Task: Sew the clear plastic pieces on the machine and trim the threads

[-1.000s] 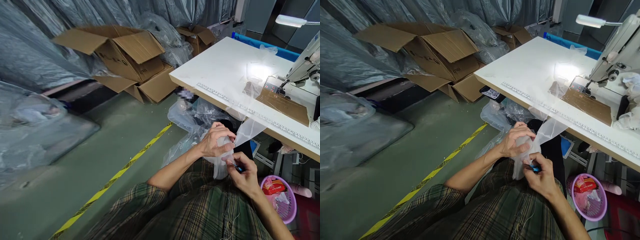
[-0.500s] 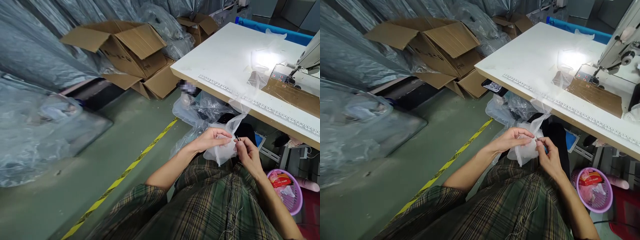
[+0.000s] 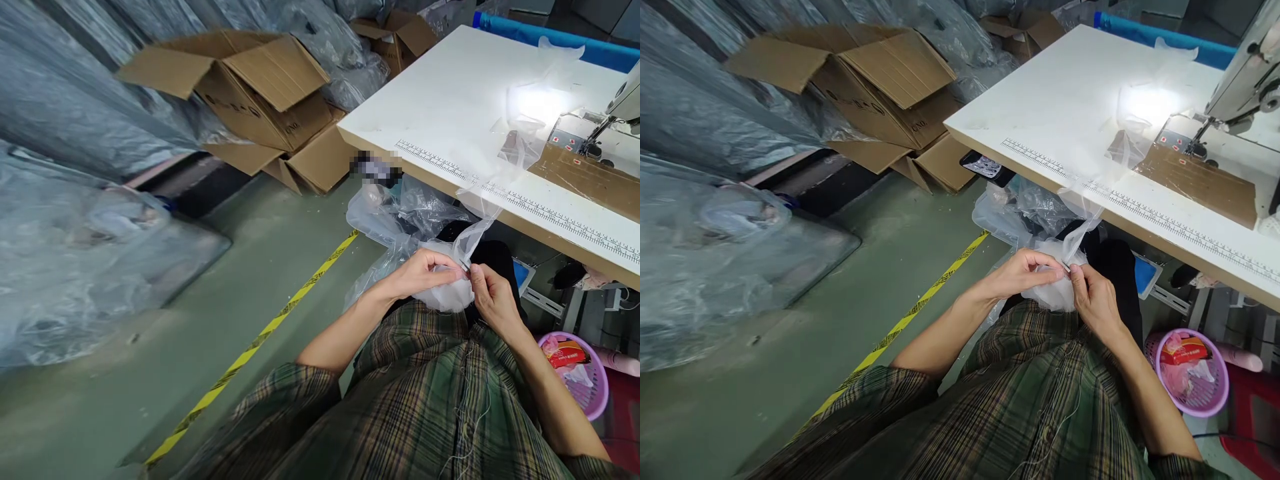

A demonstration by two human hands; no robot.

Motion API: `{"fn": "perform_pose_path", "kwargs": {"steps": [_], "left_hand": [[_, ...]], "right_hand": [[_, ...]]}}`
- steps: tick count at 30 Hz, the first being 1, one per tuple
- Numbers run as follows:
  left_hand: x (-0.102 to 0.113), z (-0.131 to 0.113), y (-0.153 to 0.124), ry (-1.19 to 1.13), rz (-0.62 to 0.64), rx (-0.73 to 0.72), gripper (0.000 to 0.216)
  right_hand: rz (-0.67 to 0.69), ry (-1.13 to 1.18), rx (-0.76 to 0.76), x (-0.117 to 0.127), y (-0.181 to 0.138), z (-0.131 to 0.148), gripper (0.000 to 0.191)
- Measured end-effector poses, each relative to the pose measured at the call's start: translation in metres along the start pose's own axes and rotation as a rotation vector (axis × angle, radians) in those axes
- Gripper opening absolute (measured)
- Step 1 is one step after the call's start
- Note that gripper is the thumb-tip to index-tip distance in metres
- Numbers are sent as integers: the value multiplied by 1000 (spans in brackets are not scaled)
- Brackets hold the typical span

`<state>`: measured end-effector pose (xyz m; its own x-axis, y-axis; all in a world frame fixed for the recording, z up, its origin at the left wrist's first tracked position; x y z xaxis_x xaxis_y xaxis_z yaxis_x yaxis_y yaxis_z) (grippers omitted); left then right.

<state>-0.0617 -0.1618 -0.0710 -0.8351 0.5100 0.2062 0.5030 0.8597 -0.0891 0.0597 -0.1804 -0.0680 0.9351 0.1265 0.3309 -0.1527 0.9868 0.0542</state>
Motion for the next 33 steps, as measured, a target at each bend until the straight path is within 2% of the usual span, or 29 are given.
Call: {"fn": "perform_pose_path", "kwargs": {"steps": [4, 7, 11, 15, 19, 23, 25, 27, 30, 33], "left_hand": [[4, -1, 0, 1, -34, 15, 23], [3, -3, 2, -12, -31, 4, 24], [1, -7, 4, -10, -5, -19, 24], [-1, -8, 5, 36, 6, -34, 23], [-4, -9, 5, 44, 27, -41, 26], [-11, -7, 2, -2, 102, 4, 31], [-15, -11, 1, 37, 169, -36, 31], [-12, -14, 2, 171, 148, -128, 28], [2, -6, 8, 484, -42, -242, 31], [-3, 21, 15, 723, -130, -299, 49]], "right_hand": [[-47, 25, -30, 3, 0, -6, 59], [-18, 51, -58, 2, -4, -8, 61], [39, 6, -18, -1, -6, -1, 57], [25, -4, -19, -3, -3, -3, 55], [-31, 117, -44, -2, -5, -9, 58], [0, 288, -66, -5, -15, -10, 46], [60, 331, -85, -12, -21, -14, 42], [68, 334, -105, -14, -25, -25, 43], [-47, 227, -108, -4, -23, -48, 43], [-301, 68, -54, 25, -13, -61, 42]]}}
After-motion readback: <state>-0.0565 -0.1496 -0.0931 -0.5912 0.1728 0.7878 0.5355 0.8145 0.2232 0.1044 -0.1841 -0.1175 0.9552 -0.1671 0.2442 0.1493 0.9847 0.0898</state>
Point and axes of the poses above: each hand's wrist, its own y-axis towards the middle knuckle, its own x-axis out of the back of the hand, z = x × y, the point moved 10 cm from there along y, towards the middle knuckle, and after that the axes turned 8 degrees about y, right-handed, at the moved point
